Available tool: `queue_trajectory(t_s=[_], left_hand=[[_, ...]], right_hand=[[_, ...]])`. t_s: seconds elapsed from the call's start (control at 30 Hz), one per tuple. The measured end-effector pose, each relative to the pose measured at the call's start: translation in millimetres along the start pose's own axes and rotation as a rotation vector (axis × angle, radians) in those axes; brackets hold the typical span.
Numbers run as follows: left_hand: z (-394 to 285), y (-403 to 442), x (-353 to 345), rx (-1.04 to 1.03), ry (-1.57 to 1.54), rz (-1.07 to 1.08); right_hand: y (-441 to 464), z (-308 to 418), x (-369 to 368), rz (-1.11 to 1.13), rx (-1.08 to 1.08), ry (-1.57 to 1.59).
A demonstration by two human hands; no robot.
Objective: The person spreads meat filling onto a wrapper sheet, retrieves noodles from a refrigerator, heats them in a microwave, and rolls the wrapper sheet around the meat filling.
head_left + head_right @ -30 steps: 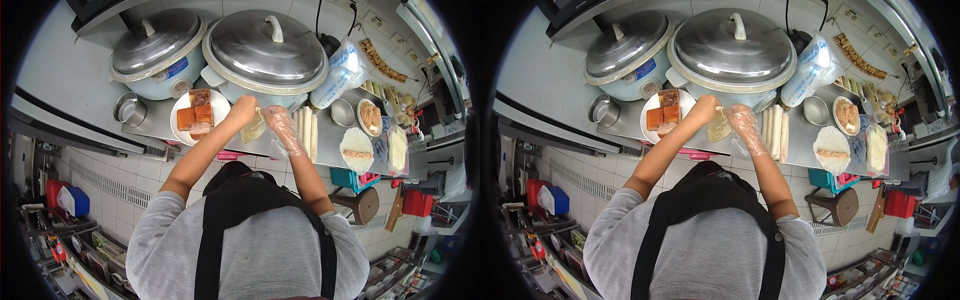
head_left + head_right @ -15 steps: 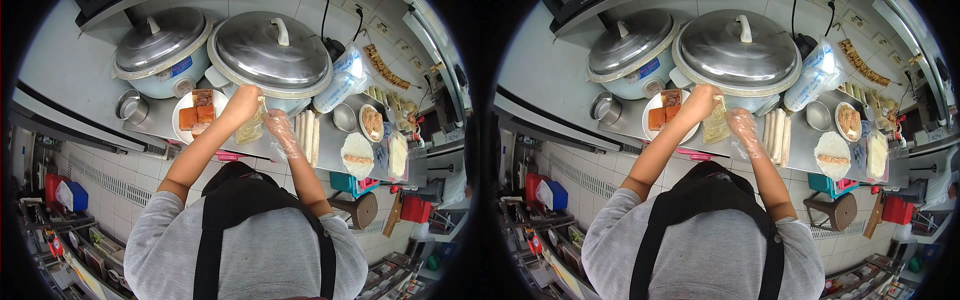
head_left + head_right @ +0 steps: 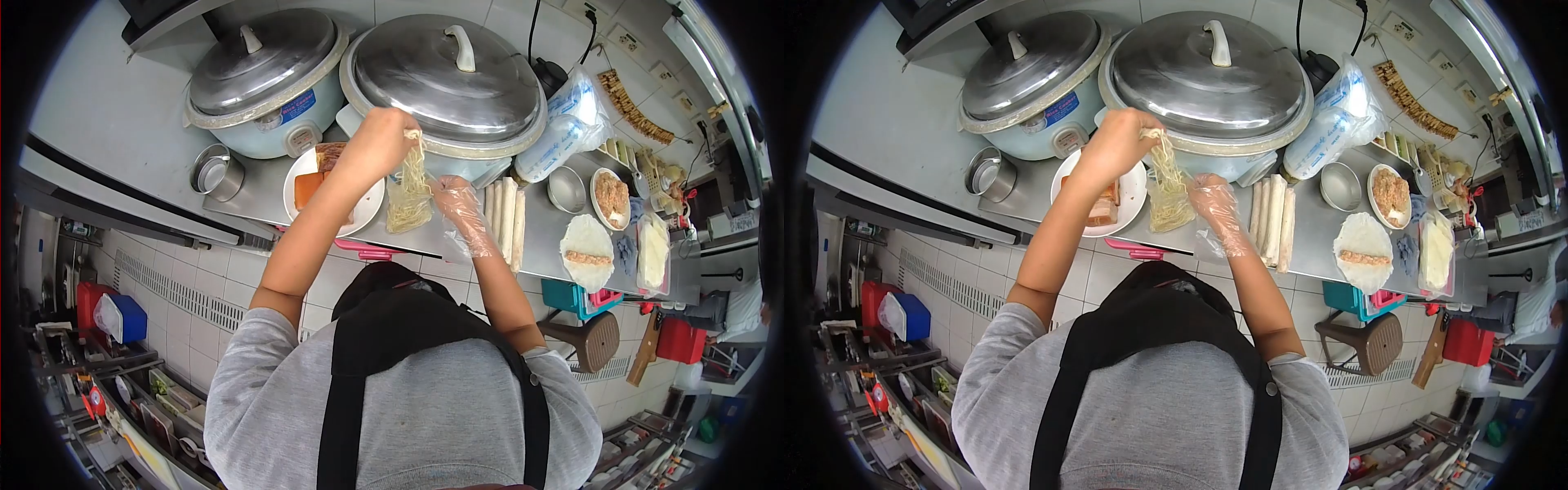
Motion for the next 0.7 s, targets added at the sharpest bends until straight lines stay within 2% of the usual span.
queue_trajectory(t_s=[0.07, 0.13, 0.2, 0.23, 0.5, 0.7], left_hand=[[-3.0, 4.7, 15.1, -0.054, 0.026, -0.055], [-10.9, 6.5, 33.2, -0.008, 0.021, -0.025], [-15.2, 9.3, 47.6, -0.085, 0.034, -0.093], [-20.0, 9.1, 55.0, -0.046, 0.022, -0.087], [-36.6, 24.4, 102.6, -0.128, 0.025, -0.225], [-63.4, 22.4, 149.0, -0.043, -0.143, -0.235]], right_hand=[[1.1, -2.4, -1.4, -0.012, 0.031, 0.013], [2.2, -4.3, -2.2, -0.031, 0.048, 0.022], [3.0, -5.0, -0.9, -0.017, 0.062, 0.021], [3.2, -5.2, -0.7, -0.002, 0.074, 0.021], [2.4, -2.8, -1.5, -0.012, 0.054, 0.022], [4.2, -8.9, -6.4, -0.013, 0.023, 0.048]])
Point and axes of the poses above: each hand's wrist, its own y-axis towards the middle knuckle, its own x-axis out of the back of the hand, z = x × y, the point moved 1 cm from there along y, towards the middle knuckle, and after that the axes turned 12 degrees about y, right-handed, at the moved point
